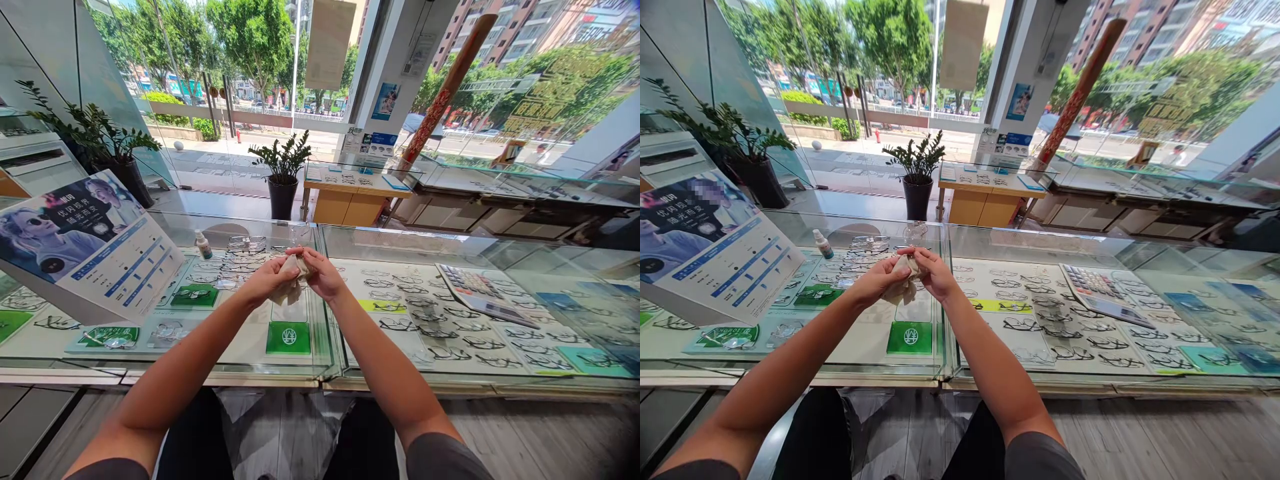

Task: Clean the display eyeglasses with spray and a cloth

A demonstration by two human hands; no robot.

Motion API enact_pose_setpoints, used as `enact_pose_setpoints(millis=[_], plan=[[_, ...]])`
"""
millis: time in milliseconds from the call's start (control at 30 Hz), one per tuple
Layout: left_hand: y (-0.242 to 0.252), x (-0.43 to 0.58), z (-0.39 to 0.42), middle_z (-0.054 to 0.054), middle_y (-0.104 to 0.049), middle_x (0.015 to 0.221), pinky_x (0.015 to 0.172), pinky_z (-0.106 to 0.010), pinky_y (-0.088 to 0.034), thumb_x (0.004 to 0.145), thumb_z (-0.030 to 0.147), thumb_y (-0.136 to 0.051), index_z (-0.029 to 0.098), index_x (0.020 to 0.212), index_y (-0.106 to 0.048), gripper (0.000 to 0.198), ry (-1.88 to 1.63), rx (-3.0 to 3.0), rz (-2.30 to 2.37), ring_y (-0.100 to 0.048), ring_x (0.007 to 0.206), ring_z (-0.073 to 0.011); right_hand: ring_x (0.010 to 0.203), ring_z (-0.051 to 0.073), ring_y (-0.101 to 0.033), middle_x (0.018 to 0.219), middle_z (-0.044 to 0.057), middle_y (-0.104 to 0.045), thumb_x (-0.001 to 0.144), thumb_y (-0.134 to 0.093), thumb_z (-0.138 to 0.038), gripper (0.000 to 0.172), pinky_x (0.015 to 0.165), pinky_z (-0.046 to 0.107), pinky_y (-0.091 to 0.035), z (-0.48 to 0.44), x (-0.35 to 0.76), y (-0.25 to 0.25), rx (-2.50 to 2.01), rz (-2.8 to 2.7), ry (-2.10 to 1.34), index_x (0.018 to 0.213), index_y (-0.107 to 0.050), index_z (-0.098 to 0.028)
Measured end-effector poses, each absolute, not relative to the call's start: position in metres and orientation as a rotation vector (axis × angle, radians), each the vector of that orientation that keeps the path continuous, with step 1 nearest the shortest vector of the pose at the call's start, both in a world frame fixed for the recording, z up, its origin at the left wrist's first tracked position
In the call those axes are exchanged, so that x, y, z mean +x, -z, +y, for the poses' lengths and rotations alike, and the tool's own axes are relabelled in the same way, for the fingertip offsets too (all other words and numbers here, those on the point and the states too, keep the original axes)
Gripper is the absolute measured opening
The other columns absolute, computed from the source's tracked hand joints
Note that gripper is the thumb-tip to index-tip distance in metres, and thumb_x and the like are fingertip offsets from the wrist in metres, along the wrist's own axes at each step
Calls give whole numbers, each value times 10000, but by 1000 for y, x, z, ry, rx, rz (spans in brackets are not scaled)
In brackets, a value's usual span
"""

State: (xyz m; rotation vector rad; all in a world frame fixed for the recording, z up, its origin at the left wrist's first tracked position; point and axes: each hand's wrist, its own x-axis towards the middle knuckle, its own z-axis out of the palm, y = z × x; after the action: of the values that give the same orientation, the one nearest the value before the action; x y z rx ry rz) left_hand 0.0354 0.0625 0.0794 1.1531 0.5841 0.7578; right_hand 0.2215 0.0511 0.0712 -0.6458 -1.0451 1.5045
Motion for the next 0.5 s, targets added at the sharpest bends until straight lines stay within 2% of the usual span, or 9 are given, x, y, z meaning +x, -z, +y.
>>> enact_pose_setpoints(millis=[100,267,500], plan=[[-78,35,62,-29,-728,883,695,-268,-462,687,583,-1065,148,1150,-739,715,-746,1187,588,-635,728,-139,923,188,-718,1070,59,-835,790,-977,-582,429,835,277,-603,51,221,-71,-642,-1041,-1501,1037,-911,-237],[-75,36,62,-33,-717,847,686,-274,-444,716,621,-1031,130,1059,-727,672,-728,1258,601,-620,713,-144,994,207,-734,1156,71,-837,793,-979,-566,397,903,308,-611,51,219,-69,-634,-1020,-1517,1005,-892,-241],[-65,45,59,-71,-774,975,770,-296,-503,720,630,-1017,141,1157,-767,702,-903,1304,601,-667,825,-179,1041,215,-734,1154,71,-833,795,-978,-583,417,961,311,-617,50,214,-67,-613,-1019,-1519,1023,-902,-243]])
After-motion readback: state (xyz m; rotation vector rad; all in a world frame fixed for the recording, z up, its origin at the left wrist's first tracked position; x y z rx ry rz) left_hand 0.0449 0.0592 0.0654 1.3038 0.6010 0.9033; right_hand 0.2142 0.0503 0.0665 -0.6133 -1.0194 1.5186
